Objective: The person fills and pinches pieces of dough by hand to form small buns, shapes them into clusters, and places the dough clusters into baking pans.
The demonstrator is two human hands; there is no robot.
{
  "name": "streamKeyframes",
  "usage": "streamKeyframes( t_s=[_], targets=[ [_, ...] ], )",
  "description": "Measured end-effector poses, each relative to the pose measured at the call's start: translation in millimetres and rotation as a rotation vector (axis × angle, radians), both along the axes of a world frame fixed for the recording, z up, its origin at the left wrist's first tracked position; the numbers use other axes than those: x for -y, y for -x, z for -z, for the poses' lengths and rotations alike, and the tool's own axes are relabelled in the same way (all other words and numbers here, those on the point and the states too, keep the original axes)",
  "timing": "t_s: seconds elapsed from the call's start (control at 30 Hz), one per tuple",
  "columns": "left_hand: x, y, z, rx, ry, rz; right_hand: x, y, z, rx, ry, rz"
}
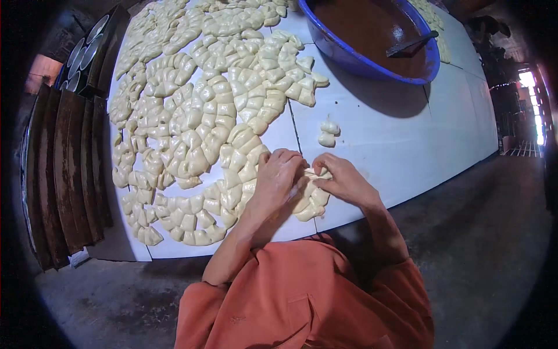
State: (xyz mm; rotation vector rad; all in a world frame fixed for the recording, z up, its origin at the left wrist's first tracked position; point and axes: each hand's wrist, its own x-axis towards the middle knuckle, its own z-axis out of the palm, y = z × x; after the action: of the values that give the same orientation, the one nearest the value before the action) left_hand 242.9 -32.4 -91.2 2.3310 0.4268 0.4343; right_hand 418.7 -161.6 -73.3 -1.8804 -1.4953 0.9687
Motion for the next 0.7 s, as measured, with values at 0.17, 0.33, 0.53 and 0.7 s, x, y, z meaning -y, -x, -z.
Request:
streamKeyframes(
  t_s=[0.17,0.33,0.53,0.7],
  targets=[
    [-4.8,2.1,0.9,-0.062,0.083,0.008,2.7,2.9,-8.9,-0.166,0.029,0.244],
    [-0.3,-1.1,-0.1,0.074,0.126,0.004,2.5,0.3,-0.4,-0.038,-0.023,0.162],
    [8.1,-10.6,-6.6,-0.037,0.178,0.052,4.6,4.8,-11.6,-0.463,0.187,0.33],
    [8.1,-8.3,0.6,-0.054,0.132,0.024,12.0,2.0,0.4,-0.835,0.171,0.305]
  ],
)
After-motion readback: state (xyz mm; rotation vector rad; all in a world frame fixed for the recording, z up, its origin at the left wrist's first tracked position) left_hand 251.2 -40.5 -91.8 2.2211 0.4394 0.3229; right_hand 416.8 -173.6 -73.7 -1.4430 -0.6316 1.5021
